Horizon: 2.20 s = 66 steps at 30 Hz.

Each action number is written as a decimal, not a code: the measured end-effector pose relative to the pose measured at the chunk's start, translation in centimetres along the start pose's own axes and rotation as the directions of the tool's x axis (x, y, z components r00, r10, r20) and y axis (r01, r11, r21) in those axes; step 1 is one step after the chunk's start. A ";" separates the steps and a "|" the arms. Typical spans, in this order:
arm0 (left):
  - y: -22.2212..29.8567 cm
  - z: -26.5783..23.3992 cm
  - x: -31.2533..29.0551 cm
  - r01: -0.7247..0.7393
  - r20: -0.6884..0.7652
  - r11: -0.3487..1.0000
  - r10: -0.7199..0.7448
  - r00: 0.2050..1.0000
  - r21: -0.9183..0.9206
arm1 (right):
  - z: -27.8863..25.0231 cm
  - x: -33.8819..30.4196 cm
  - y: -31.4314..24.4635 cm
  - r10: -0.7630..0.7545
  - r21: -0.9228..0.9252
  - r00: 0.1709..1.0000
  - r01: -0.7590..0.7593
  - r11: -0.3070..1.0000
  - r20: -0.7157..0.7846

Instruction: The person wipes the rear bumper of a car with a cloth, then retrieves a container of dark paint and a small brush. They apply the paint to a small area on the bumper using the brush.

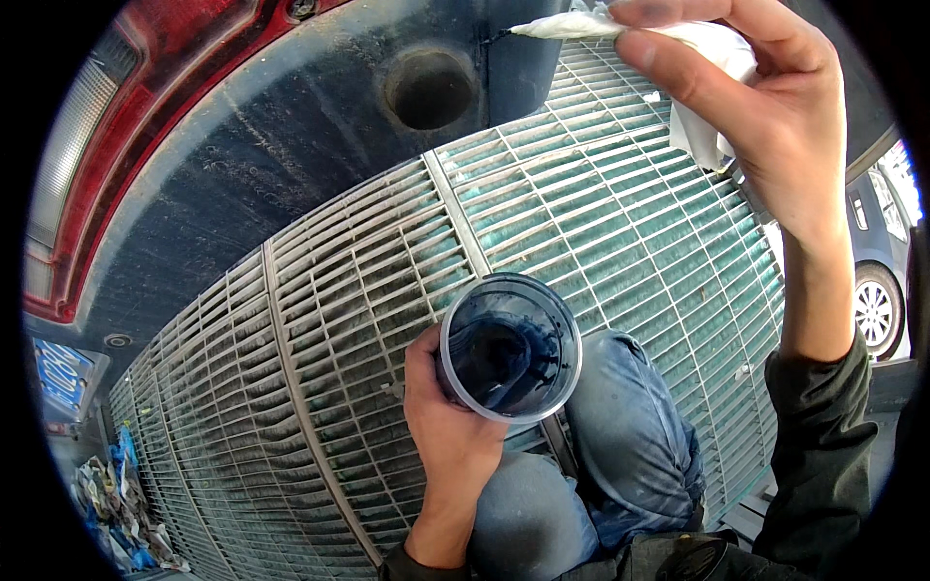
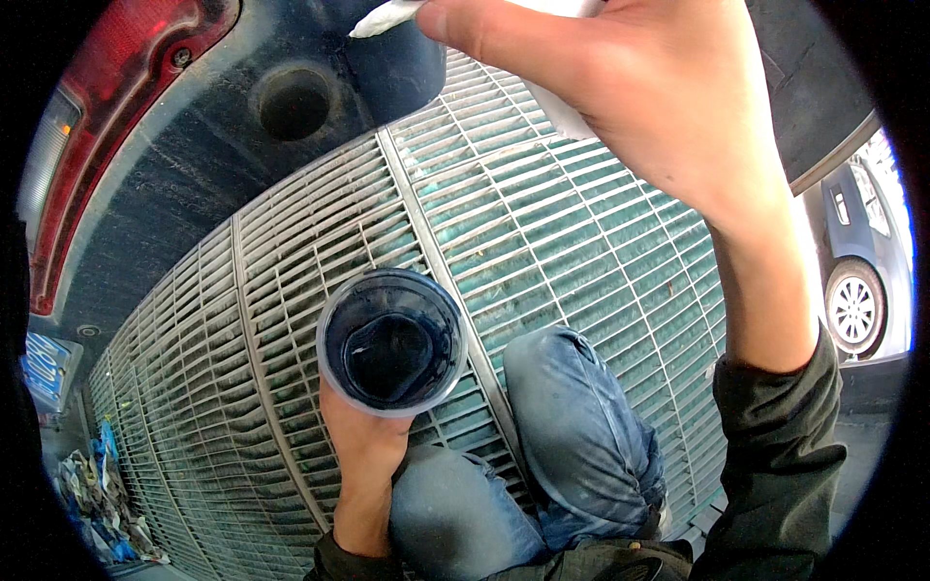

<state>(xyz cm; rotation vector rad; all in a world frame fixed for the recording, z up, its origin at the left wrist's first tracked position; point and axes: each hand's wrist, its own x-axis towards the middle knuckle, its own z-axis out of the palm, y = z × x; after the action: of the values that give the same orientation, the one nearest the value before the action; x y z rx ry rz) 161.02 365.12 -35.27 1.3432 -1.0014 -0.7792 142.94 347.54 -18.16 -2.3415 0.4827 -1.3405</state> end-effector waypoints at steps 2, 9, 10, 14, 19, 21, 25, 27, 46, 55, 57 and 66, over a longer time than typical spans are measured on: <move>0.1 0.0 0.0 0.003 -0.006 1.000 -0.003 1.000 -0.024 | 0.0 0.0 0.4 -0.054 -0.042 0.998 0.055 0.998 0.016; 0.4 0.1 0.0 0.020 -0.018 0.999 -0.021 1.000 -0.037 | 0.8 -0.4 0.0 -0.049 -0.093 0.999 0.047 0.995 -0.012; 0.4 0.1 0.0 0.013 -0.016 1.000 -0.014 1.000 -0.016 | 0.7 -0.3 0.1 -0.031 -0.077 0.999 0.031 0.997 -0.006; 0.3 0.2 0.0 0.032 -0.029 0.999 -0.034 0.999 -0.037 | 0.4 -0.2 0.3 -0.011 -0.060 1.000 0.012 0.998 0.021; -0.1 0.1 -0.1 0.047 -0.022 0.997 -0.048 0.999 -0.054 | 0.8 -0.3 0.0 -0.049 -0.123 0.999 0.049 0.991 0.002; -0.2 -0.1 -0.1 0.045 -0.024 0.998 -0.046 0.999 -0.034 | 0.9 -0.2 -0.6 -0.076 -0.154 0.997 0.077 0.985 0.009; 0.0 0.2 0.0 0.064 -0.016 0.997 -0.065 0.998 -0.038 | 0.9 -0.6 -0.6 -0.032 -0.130 0.999 0.032 0.991 0.003; 0.1 0.1 -0.1 0.053 -0.012 0.998 -0.053 0.999 -0.036 | 0.8 -0.6 -0.4 -0.010 -0.116 1.000 0.009 0.993 -0.006; 0.5 -1.4 -1.0 0.000 0.082 1.000 -0.001 0.997 0.014 | 11.2 -13.0 0.9 0.752 0.852 0.632 -0.275 0.444 -0.188; 0.7 -1.5 -1.3 0.008 0.047 1.000 -0.008 0.999 -0.005 | 11.8 -8.2 0.6 0.618 0.810 0.722 -0.137 0.570 -0.313; 0.5 -1.7 -1.4 -0.002 0.046 1.000 0.003 0.999 -0.027 | 11.8 -7.4 0.5 0.616 0.811 0.723 -0.136 0.569 -0.311; 0.8 -1.4 -1.5 0.021 0.030 1.000 -0.021 0.999 0.003 | 11.4 -5.8 0.7 0.578 0.787 0.735 -0.100 0.608 -0.353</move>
<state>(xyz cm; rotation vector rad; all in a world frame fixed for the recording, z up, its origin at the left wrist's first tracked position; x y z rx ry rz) 161.62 367.16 -34.63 1.3498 -1.0139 -0.8165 150.01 351.57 -28.02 -1.0640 0.4398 -1.6303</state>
